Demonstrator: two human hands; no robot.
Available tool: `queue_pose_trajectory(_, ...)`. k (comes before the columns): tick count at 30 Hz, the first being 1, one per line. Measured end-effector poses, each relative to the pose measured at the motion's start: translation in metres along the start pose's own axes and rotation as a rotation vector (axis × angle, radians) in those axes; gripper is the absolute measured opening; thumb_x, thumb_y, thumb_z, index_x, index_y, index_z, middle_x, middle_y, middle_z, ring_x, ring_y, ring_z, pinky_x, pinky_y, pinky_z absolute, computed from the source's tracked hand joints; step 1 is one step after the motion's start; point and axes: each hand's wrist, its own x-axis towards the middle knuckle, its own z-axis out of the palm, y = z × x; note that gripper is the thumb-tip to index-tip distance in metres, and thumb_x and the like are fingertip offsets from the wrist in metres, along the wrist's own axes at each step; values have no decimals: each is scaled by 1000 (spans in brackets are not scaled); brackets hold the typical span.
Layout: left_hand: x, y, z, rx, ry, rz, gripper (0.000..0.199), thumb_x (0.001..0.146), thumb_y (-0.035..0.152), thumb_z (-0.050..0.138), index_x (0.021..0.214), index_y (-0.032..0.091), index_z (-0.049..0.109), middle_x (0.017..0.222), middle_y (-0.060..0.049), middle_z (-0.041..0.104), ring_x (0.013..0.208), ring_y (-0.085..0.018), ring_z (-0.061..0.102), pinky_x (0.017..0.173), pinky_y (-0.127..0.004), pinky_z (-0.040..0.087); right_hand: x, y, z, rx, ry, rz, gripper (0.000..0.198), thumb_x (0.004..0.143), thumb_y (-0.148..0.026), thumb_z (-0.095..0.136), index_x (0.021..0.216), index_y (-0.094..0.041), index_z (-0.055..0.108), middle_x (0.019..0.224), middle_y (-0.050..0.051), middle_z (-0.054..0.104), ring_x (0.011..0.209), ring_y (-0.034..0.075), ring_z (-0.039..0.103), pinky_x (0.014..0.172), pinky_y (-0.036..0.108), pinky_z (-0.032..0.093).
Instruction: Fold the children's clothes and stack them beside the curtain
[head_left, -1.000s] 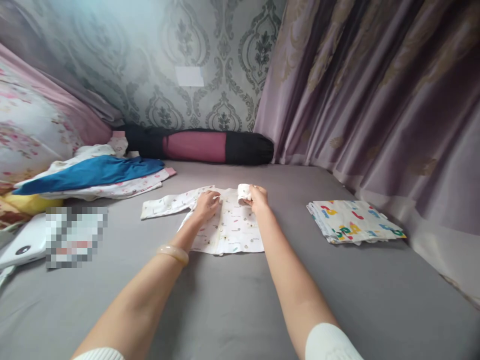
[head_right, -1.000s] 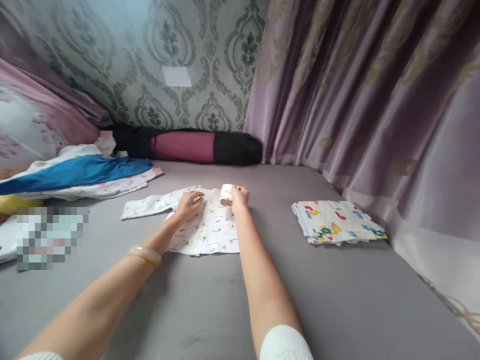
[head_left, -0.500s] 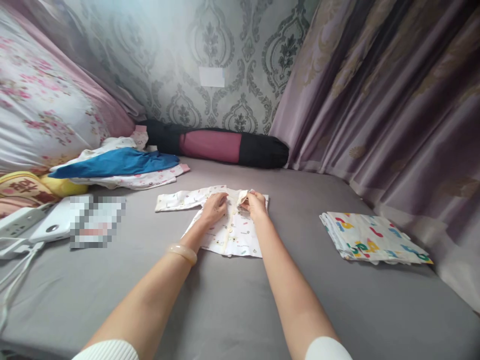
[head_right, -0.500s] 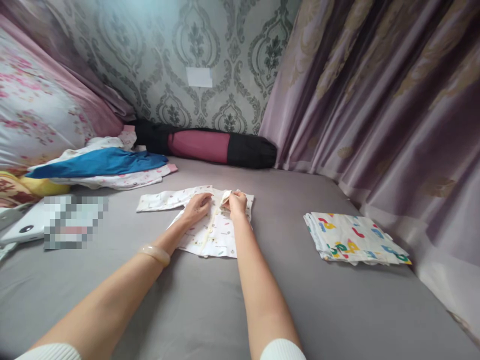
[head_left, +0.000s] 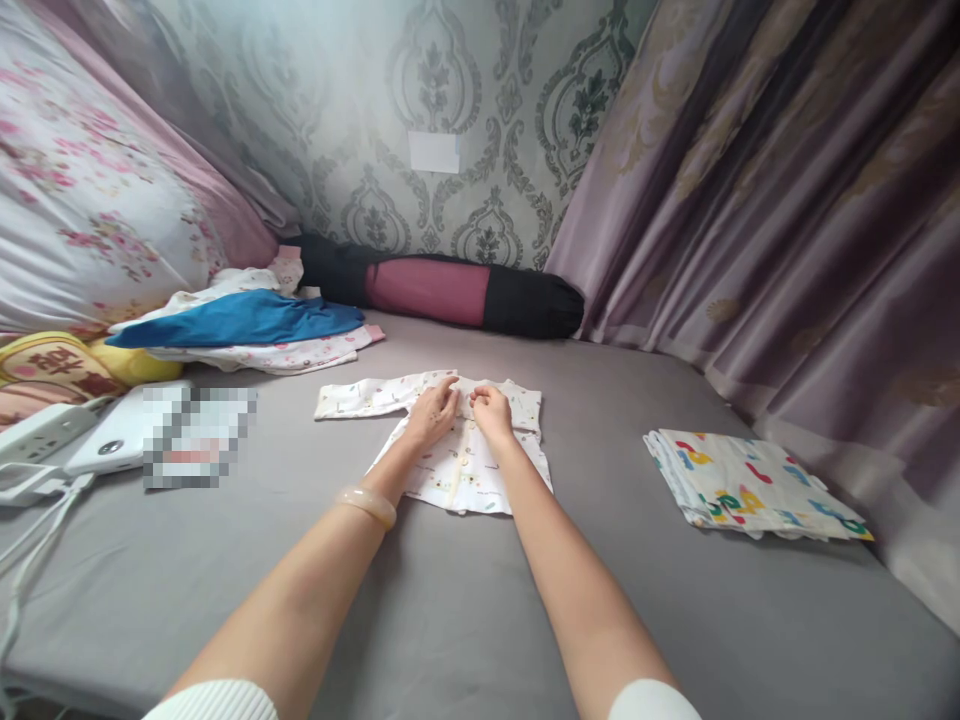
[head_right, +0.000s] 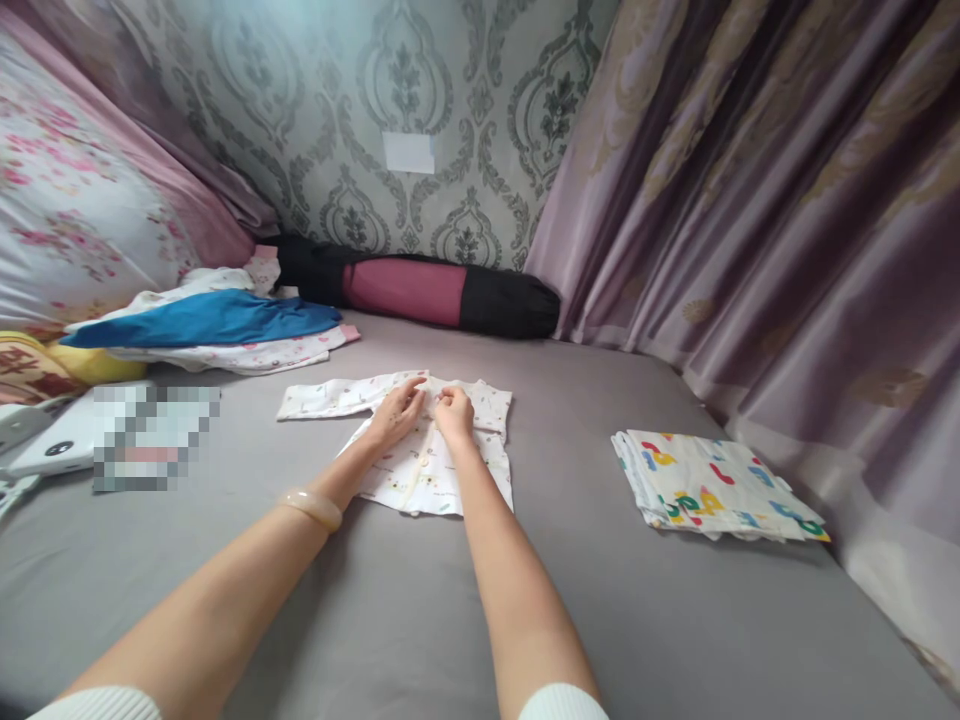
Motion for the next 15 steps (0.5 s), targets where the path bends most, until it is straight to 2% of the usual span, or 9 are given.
queue_pose_trajectory(3, 0, -3, 1, 50, -14, 78, 37, 92, 30, 45, 124, 21, 61, 93, -5, 70, 91, -21, 62, 91, -35, 47, -9, -1, 0, -174, -19, -90, 19, 74, -6, 57, 79, -23, 66, 91, 0, 71, 103, 17, 64, 98, 28, 45)
queue_pose_trajectory(6, 0, -6, 2, 139, -27, 118, 32, 89, 31, 49, 114, 21, 67, 94, -6, 69, 93, -23, 60, 92, -37, 45, -19, -1, -1, -555, -111, -265, 29, 85, -6, 48, 100, -19, 69, 113, 7, 69, 115, 19, 59, 105, 28, 39)
queue_pose_trajectory(8, -1, -7, 2, 176, -42, 131, 31, 89, 33, 49, 108, 21, 70, 96, -8, 68, 94, -25, 58, 92, -39, 45, -24, -1, -3, -776, -162, -343, 36, 91, -8, 40, 117, -16, 65, 125, 10, 65, 121, 19, 56, 107, 29, 37)
queue_pose_trajectory(11, -1, -9, 2, 192, -54, 158, 31, 89, 32, 48, 105, 20, 71, 101, -9, 68, 96, -25, 57, 93, -39, 44, -28, 2, -8, -995, -181, -380, 40, 96, -15, 37, 131, -12, 56, 138, 13, 55, 130, 21, 48, 110, 31, 33)
queue_pose_trajectory(15, -2, -10, 2, 190, -58, 187, 31, 88, 30, 49, 107, 19, 71, 103, -10, 67, 96, -25, 57, 93, -39, 44, -28, 6, -19, -1169, -177, -326, 51, 100, -30, 34, 144, -6, 42, 155, 16, 36, 144, 26, 29, 118, 37, 20)
